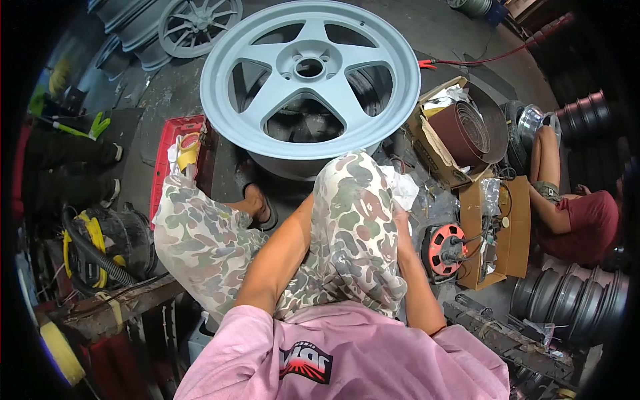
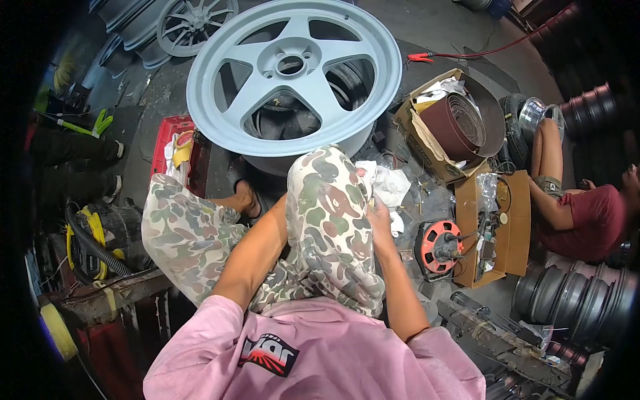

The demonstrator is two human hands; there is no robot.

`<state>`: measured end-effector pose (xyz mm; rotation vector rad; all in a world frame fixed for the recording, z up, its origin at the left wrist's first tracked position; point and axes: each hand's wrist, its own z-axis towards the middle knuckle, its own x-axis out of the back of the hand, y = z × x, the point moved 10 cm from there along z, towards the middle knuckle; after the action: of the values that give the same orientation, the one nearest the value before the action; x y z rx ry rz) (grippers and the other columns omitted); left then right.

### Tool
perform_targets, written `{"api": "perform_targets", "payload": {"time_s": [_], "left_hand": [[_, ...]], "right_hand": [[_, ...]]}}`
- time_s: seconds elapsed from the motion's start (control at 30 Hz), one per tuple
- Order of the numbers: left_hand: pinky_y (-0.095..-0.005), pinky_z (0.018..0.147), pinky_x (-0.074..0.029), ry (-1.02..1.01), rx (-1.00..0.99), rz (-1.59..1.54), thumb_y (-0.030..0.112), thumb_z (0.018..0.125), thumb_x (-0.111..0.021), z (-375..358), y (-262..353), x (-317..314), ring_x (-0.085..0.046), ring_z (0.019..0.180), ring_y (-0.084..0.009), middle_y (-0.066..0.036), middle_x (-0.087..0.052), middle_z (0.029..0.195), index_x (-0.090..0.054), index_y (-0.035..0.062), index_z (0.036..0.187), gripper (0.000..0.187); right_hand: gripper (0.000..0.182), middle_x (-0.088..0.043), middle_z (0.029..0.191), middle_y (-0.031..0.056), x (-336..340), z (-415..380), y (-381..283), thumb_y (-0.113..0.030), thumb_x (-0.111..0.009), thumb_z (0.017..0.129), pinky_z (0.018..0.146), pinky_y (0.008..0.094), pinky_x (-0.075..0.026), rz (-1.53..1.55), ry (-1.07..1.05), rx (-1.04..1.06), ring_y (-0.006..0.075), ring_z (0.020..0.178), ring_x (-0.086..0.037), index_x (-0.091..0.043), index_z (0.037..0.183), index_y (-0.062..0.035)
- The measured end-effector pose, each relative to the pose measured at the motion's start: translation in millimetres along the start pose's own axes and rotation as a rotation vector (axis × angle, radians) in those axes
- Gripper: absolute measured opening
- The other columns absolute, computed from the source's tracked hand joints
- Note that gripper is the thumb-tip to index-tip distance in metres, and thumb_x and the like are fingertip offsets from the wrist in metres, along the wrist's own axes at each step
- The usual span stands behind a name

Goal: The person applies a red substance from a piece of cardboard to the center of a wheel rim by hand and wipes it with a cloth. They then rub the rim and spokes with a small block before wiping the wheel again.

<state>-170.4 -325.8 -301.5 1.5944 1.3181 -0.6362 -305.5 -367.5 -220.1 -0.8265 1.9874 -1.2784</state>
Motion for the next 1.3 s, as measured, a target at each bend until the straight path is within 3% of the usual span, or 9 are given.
{"api": "perform_targets", "payload": {"time_s": [0.27, 0.4, 0.67, 0.8, 0.93, 1.0, 1.07, 1.2, 1.3], "left_hand": [[-0.0545, 0.097, -0.058, 0.009, 0.025, 0.004, 0.023, 0.102, -0.064, 4.8, -8.1, 4.9, -0.067, 0.097, -0.0261, -0.016, -0.062, 0.116, -0.057, -0.0025, 0.126, 0.036], [-0.0548, 0.097, -0.058, 0.011, 0.040, 0.010, 0.023, 0.102, -0.064, 13.2, -14.4, 4.5, -0.067, 0.097, -0.0261, -0.016, -0.062, 0.116, -0.056, -0.0025, 0.126, 0.036], [-0.0663, 0.101, -0.054, 0.015, 0.172, 0.062, 0.030, 0.100, -0.068, 17.3, -19.3, -3.0, -0.067, 0.097, -0.0277, -0.015, -0.062, 0.114, -0.056, -0.0024, 0.125, 0.042], [-0.0521, 0.104, -0.055, -0.064, 0.372, 0.130, 0.039, 0.103, -0.062, 20.2, -26.0, 1.5, -0.067, 0.106, -0.0252, -0.011, -0.064, 0.114, -0.057, -0.0001, 0.124, 0.045], [-0.0437, 0.103, -0.055, 0.076, 0.393, 0.272, 0.040, 0.106, -0.056, 15.5, -32.1, 29.2, -0.066, 0.110, -0.0212, -0.008, -0.063, 0.118, -0.060, 0.0037, 0.120, 0.039], [-0.0401, 0.099, -0.055, -0.585, 0.341, -0.229, 0.039, 0.106, -0.055, 26.0, -52.4, 36.8, -0.066, 0.110, -0.0199, -0.009, -0.064, 0.123, -0.058, 0.0008, 0.128, 0.044], [-0.0385, 0.089, -0.055, -0.366, 0.531, -0.233, 0.036, 0.107, -0.054, 15.8, -60.8, 57.4, -0.065, 0.110, -0.0202, -0.013, -0.066, 0.126, -0.059, -0.0010, 0.126, 0.042], [-0.0412, 0.086, -0.056, -0.013, 0.371, -0.027, 0.034, 0.103, -0.058, -26.1, -43.7, 73.7, -0.068, 0.105, -0.0243, -0.014, -0.068, 0.122, -0.061, -0.0017, 0.122, 0.040], [-0.0432, 0.084, -0.056, 0.172, 0.295, 0.147, 0.033, 0.101, -0.061, -57.3, -17.0, 82.3, -0.069, 0.102, -0.0274, -0.015, -0.070, 0.119, -0.063, -0.0022, 0.119, 0.039]], "right_hand": [[0.024, -0.063, 0.078, -0.0037, 110.1, -9.8, 9.2, -0.028, -0.063, 0.103, 0.053, 0.0229, -0.043, -0.293, 0.356, -0.081, 0.0062, 0.059, -0.055, -0.066, 0.103, -0.0050], [0.022, -0.057, 0.072, -0.0066, 169.3, -45.5, -93.9, -0.029, -0.067, 0.101, 0.045, 0.0245, -0.032, -0.202, 0.720, 0.188, 0.0037, 0.053, -0.044, -0.065, 0.092, -0.0084], [0.036, -0.072, 0.101, 0.0065, 212.9, -80.9, -190.7, -0.029, -0.065, 0.103, 0.080, 0.0283, -0.050, -0.333, 0.944, 0.395, 0.0122, 0.087, -0.063, -0.070, 0.111, 0.0050], [0.055, -0.074, 0.103, 0.0193, 238.5, -47.0, -141.3, -0.042, -0.066, 0.100, 0.088, 0.0388, -0.051, -0.805, 1.050, 0.409, 0.0260, 0.096, -0.069, -0.066, 0.118, 0.0097], [0.051, -0.070, 0.108, 0.0250, 255.2, -2.5, -74.9, -0.041, -0.068, 0.096, 0.093, 0.0440, -0.049, -0.761, 0.823, 0.144, 0.0383, 0.104, -0.067, -0.065, 0.119, 0.0056], [0.045, -0.066, 0.103, 0.0230, 248.6, 2.4, -62.0, -0.032, -0.071, 0.092, 0.092, 0.0483, -0.048, -1.104, 0.857, 0.176, 0.0412, 0.101, -0.063, -0.065, 0.118, 0.0043], [0.045, -0.062, 0.102, 0.0221, 196.5, -6.8, -83.9, -0.025, -0.075, 0.087, 0.090, 0.0523, -0.047, -1.373, 0.944, 0.413, 0.0415, 0.100, -0.060, -0.064, 0.121, 0.0020], [0.051, -0.059, 0.118, 0.0226, 139.3, 19.8, 36.8, -0.015, -0.078, 0.080, 0.099, 0.0483, -0.048, -1.267, 0.345, 0.617, 0.0404, 0.112, -0.057, -0.061, 0.126, 0.0012], [0.063, -0.055, 0.130, 0.0185, 74.4, 25.2, 103.7, -0.008, -0.070, 0.081, 0.096, 0.0480, -0.049, -1.314, -0.137, 0.201, 0.0379, 0.113, -0.058, -0.054, 0.142, -0.0058]]}}
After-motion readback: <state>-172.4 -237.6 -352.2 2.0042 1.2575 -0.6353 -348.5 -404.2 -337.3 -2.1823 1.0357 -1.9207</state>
